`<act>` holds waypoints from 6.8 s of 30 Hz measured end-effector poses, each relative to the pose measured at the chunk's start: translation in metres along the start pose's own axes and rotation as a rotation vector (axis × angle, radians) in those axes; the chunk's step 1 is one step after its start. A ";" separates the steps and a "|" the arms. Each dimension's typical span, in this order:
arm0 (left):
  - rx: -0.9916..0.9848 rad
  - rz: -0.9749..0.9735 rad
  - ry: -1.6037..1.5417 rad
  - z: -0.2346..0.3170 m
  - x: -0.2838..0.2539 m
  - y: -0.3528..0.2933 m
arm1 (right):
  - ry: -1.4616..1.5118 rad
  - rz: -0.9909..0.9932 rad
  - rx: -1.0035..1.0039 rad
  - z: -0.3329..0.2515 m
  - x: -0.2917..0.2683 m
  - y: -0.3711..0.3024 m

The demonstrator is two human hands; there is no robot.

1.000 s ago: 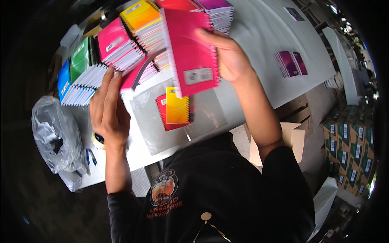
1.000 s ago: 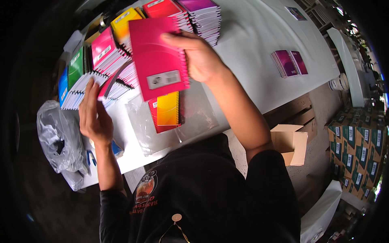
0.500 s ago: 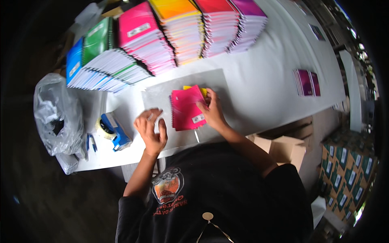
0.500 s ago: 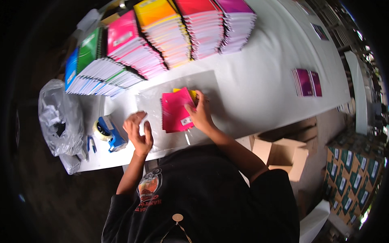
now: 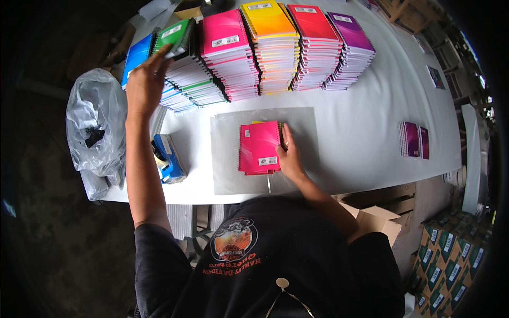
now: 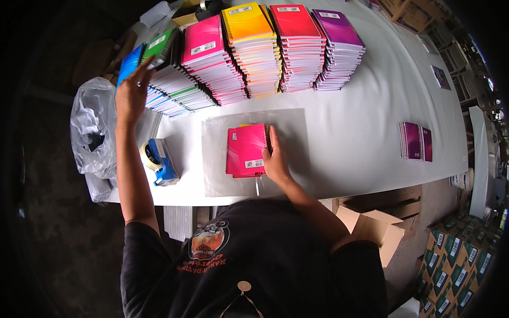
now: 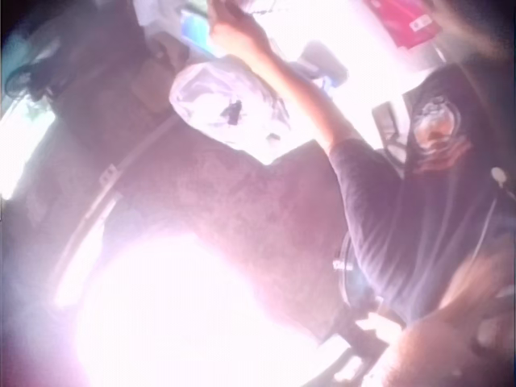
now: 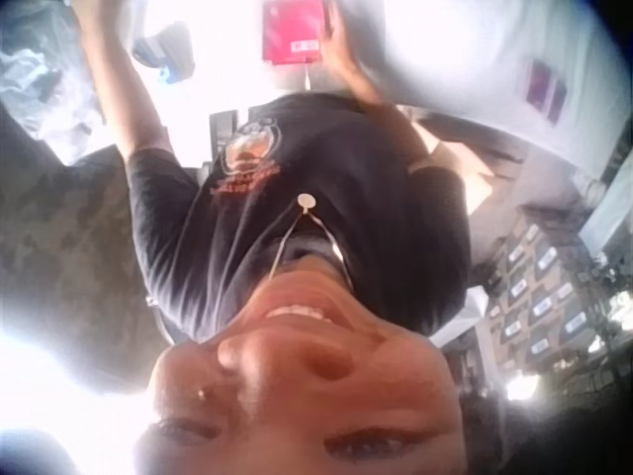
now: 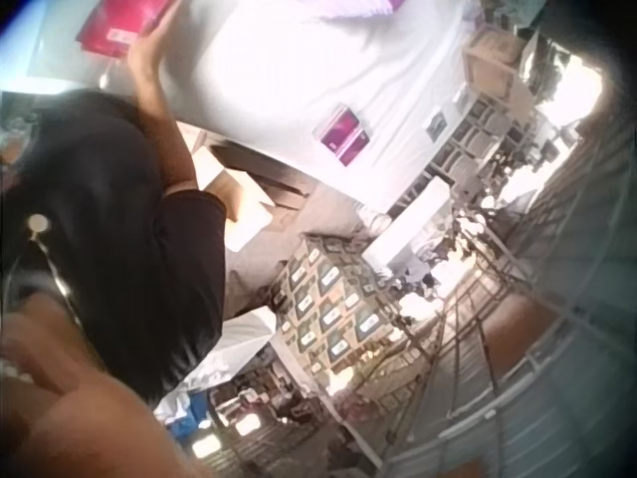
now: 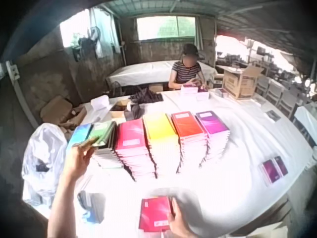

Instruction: The person repeatedly picks up stacks of colorful spiral-bound notebooks, places them into clear plastic bags, and seals the bags with tape. They then place the packaged notebooks into a cardboard box. The process is repeated multiple times with different colored notebooks.

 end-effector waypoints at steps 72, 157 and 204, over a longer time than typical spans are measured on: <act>-0.443 -0.546 -1.112 0.111 0.112 -0.248 | -0.016 -0.139 -0.457 -0.053 -0.006 -0.016; -0.692 -0.406 -1.047 0.089 0.139 -0.279 | 0.018 0.048 0.114 0.011 0.007 -0.033; -0.824 -0.094 -0.341 0.004 0.101 -0.283 | -0.881 0.255 -0.161 -0.021 -0.091 0.003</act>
Point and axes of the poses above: each hand's wrist, its own y-axis towards the middle knuckle, its own x-axis out of the palm, z = x × y, the point moved 10 cm from there along y, towards the middle knuckle, and after that the axes turned 15 degrees about z, right-handed, at the moved point
